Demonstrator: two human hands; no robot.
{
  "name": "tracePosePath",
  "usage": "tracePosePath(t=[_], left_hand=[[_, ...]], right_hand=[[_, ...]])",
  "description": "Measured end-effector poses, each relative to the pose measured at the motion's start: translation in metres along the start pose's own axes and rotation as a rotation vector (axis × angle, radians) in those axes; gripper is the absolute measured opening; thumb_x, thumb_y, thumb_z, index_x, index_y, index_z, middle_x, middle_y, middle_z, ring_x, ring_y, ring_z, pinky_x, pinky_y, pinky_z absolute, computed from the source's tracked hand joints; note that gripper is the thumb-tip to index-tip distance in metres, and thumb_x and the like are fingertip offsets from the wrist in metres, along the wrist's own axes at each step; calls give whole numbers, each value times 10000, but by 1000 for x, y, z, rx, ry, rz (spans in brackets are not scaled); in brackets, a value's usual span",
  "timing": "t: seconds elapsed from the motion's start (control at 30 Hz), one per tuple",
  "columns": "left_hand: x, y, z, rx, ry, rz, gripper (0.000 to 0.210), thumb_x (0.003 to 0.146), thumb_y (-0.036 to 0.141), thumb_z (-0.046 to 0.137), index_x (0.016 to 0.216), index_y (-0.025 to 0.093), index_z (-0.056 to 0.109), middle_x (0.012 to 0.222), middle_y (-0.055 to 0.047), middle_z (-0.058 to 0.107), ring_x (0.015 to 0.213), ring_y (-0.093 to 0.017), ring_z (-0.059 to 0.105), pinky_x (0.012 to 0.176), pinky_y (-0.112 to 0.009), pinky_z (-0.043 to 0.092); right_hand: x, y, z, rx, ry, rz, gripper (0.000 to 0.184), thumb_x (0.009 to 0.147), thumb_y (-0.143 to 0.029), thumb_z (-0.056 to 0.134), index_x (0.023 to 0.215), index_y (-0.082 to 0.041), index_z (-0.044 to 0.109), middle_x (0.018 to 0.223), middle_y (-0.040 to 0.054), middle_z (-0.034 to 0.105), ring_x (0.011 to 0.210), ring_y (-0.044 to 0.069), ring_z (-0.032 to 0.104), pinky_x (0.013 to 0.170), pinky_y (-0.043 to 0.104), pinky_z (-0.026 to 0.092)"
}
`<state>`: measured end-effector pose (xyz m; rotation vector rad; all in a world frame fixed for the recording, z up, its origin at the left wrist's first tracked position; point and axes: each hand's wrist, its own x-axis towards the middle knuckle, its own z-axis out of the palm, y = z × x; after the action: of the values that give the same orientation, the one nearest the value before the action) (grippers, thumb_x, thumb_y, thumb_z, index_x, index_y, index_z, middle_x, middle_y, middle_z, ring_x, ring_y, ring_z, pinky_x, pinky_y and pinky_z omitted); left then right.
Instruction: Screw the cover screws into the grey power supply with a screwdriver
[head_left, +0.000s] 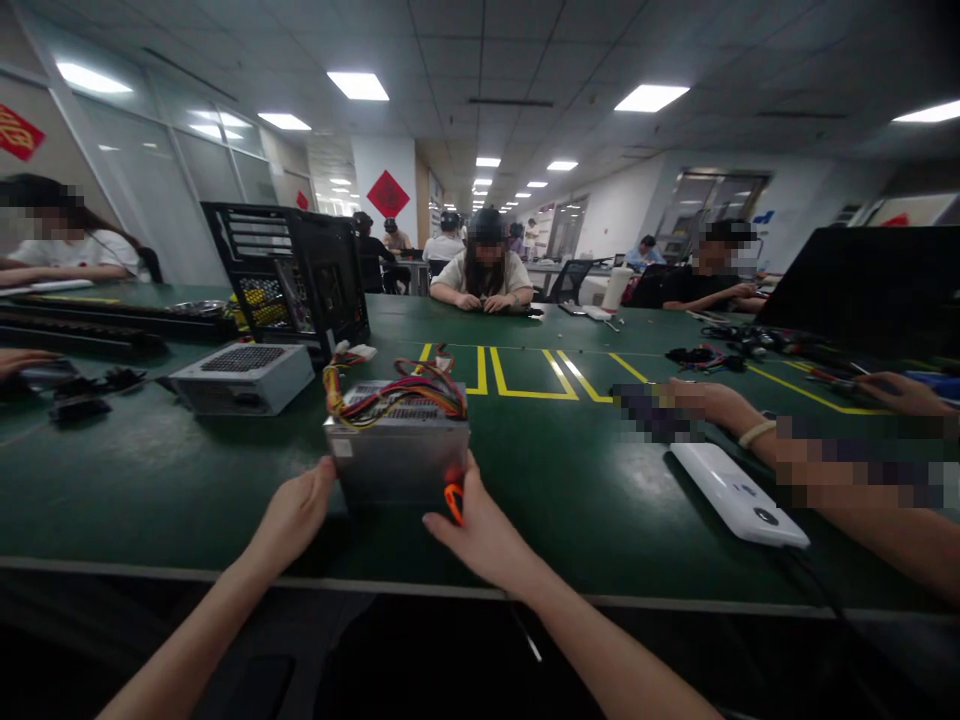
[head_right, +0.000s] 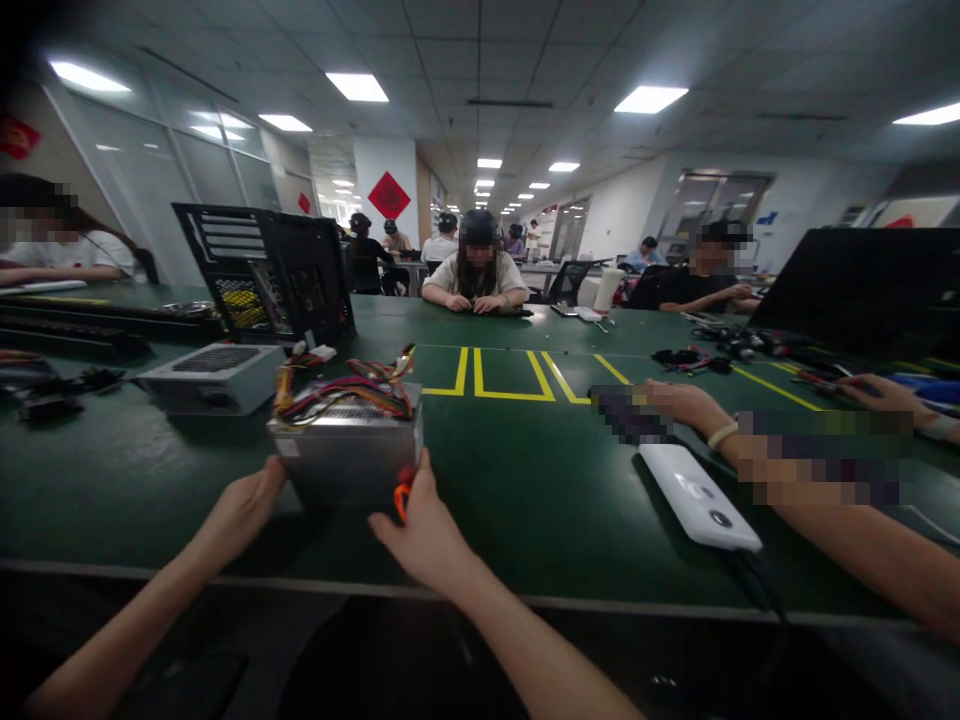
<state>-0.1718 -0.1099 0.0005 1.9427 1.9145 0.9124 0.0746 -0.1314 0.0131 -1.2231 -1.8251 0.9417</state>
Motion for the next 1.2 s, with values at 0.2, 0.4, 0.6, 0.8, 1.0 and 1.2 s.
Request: tracePosePath(t=[0.2, 0.4, 0.6, 0.8, 1.0, 1.2], left_hand=[[64, 64, 40, -38, -242, 156, 612, 848, 505, 111, 630, 181, 582, 644, -65, 611, 648, -191, 580, 637, -262, 377], [111, 92, 92, -92, -197, 122, 678, 835, 560, 106, 739, 140, 629, 735, -113, 632, 739, -223, 599, 627, -271, 378], [114, 84, 106, -76, -198, 210, 595, 829, 554, 192, 601, 157, 571, 566, -49, 538, 581, -175, 528, 565, -257, 326], [105, 82, 101, -126, -224, 293, 511, 812, 561, 254, 623, 173, 528, 561, 18, 473, 540, -123, 453, 526, -228, 279], [99, 82, 96, -281, -145, 244, 522, 783, 591, 309, 550, 155, 477, 496, 31, 362, 487, -99, 359, 479, -227, 232], [98, 88, 94, -515, -147, 152, 533, 758, 612, 355, 587, 137, 527, 483, 42, 313, 460, -82, 292, 445, -218, 223]], right_hand=[[24, 24, -90, -194, -139, 292, 576, 693, -407, 588, 1132, -164, 306, 788, 73, 583, 476, 142, 554, 414, 268, 451], [54, 63, -126, -79, 64, 248, 530, 658, -330, 635, 1067, -188, 328, 892, 44, 523, 353, 23, 432, 314, 181, 344], [64, 84, -129, 47, 122, 253, 549, 659, -276, 621, 1135, -233, 350, 887, -2, 519, 348, 11, 424, 318, 173, 352], [62, 86, -129, 154, 202, 232, 465, 655, -209, 583, 1104, -217, 462, 621, -73, 480, 308, 28, 389, 301, 171, 327], [58, 84, -128, 257, 238, 231, 501, 679, -309, 585, 1155, -185, 484, 396, -104, 389, 296, 63, 372, 310, 171, 320], [62, 84, -126, 372, 257, 243, 557, 709, -412, 549, 1202, -170, 458, 360, -95, 386, 299, 67, 349, 315, 171, 313]])
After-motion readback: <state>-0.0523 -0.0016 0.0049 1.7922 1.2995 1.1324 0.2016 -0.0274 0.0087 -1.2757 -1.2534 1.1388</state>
